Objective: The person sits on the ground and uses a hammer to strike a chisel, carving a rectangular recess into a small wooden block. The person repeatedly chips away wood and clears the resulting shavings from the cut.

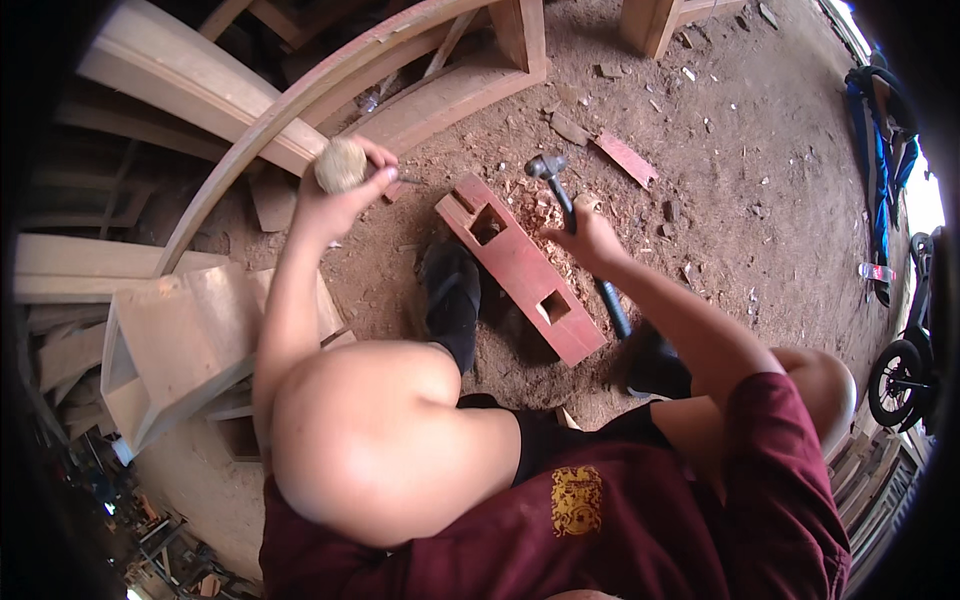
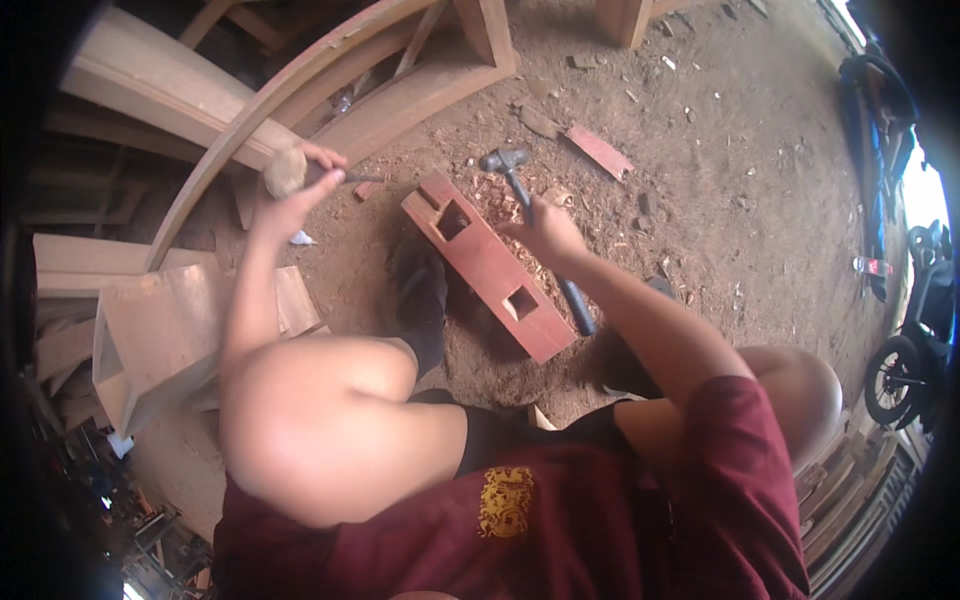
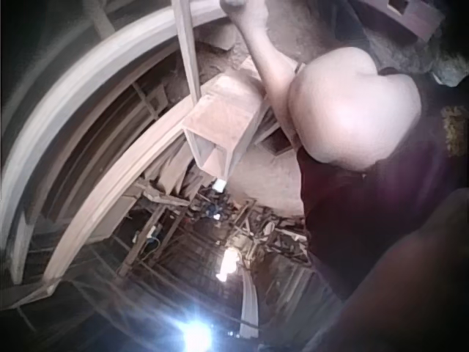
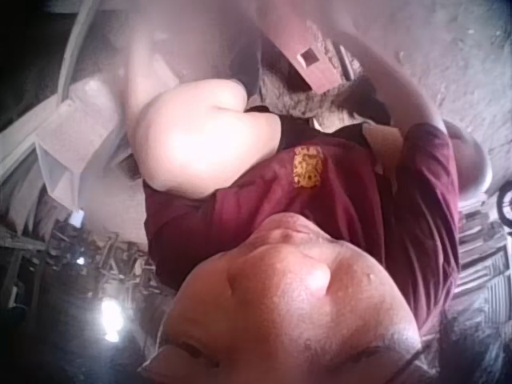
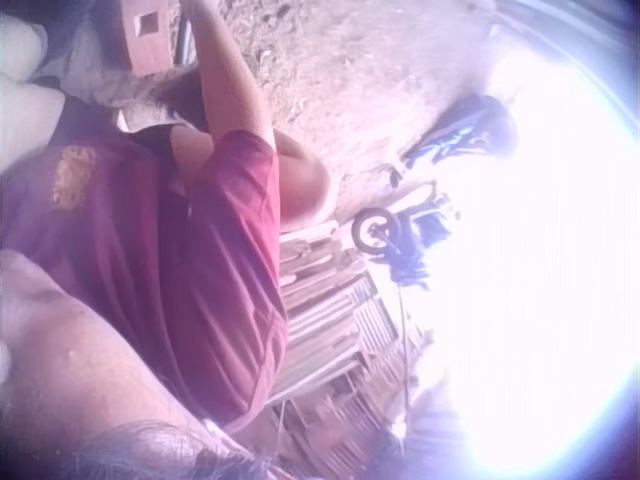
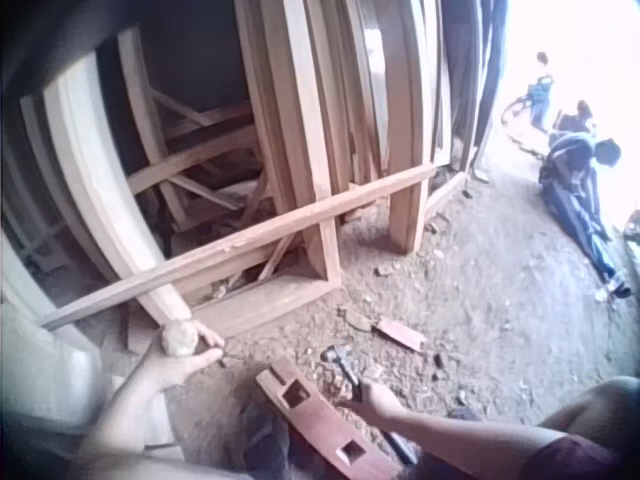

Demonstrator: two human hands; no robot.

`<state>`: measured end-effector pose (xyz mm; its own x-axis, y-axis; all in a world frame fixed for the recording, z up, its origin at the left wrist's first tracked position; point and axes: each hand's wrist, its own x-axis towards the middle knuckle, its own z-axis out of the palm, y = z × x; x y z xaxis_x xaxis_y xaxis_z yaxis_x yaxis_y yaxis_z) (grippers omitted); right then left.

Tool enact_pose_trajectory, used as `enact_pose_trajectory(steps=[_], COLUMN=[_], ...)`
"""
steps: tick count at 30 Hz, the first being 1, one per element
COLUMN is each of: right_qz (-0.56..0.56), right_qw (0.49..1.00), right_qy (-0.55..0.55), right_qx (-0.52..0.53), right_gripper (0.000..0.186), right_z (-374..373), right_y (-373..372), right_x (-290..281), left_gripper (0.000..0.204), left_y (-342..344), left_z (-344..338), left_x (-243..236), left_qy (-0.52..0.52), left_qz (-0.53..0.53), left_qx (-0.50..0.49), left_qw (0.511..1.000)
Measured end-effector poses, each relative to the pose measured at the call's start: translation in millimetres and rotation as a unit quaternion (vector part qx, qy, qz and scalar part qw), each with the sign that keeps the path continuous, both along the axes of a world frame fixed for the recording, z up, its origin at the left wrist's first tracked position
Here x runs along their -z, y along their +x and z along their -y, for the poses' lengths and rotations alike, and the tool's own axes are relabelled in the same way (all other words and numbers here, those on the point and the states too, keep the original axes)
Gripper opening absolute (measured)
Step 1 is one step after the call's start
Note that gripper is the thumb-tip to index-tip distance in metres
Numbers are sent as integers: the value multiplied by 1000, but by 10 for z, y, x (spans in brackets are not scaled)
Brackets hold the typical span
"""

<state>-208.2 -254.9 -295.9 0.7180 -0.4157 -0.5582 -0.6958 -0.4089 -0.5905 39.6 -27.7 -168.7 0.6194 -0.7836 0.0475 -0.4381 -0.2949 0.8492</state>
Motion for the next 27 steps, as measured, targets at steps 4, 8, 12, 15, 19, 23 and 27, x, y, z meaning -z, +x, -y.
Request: enact_pose_trajectory(steps=[4, 8, 12, 15, 19, 23, 27], right_qz=[61, 42, 92, 56, 60, 110, 63], right_qw=[998, 996, 978, 980, 980, 973, 977], right_qy=[-28, -74, -185, -186, -184, -200, -204], right_qx=[10, -3, -30, -51, -35, -30, -15], right_gripper=[60, 74, 84, 74, 67, 66, 63], right_z=[-360, -764, -1045, -1113, -1125, -1074, -1100], right_y=[-63, -20, -127, -59, -16, 92, 206], right_x=[664, 758, 988, 982, 870, 858, 875], left_gripper=[10, 14, 17, 18, 18, 18, 18], left_y=[-131, -168, -173, -151, -195, -199, -191], left_z=[-105, -474, -640, -691, -645, -622, -617], left_x=[538, 643, 690, 724, 688, 696, 823], left_qy=[21, -10, -58, -77, -98, -112, -132], left_qz=[2, -1, -1, -15, -36, -25, -83], left_qx=[6, -76, -125, -147, -148, -131, -114], left_qw=[1000, 997, 990, 986, 983, 985, 981])
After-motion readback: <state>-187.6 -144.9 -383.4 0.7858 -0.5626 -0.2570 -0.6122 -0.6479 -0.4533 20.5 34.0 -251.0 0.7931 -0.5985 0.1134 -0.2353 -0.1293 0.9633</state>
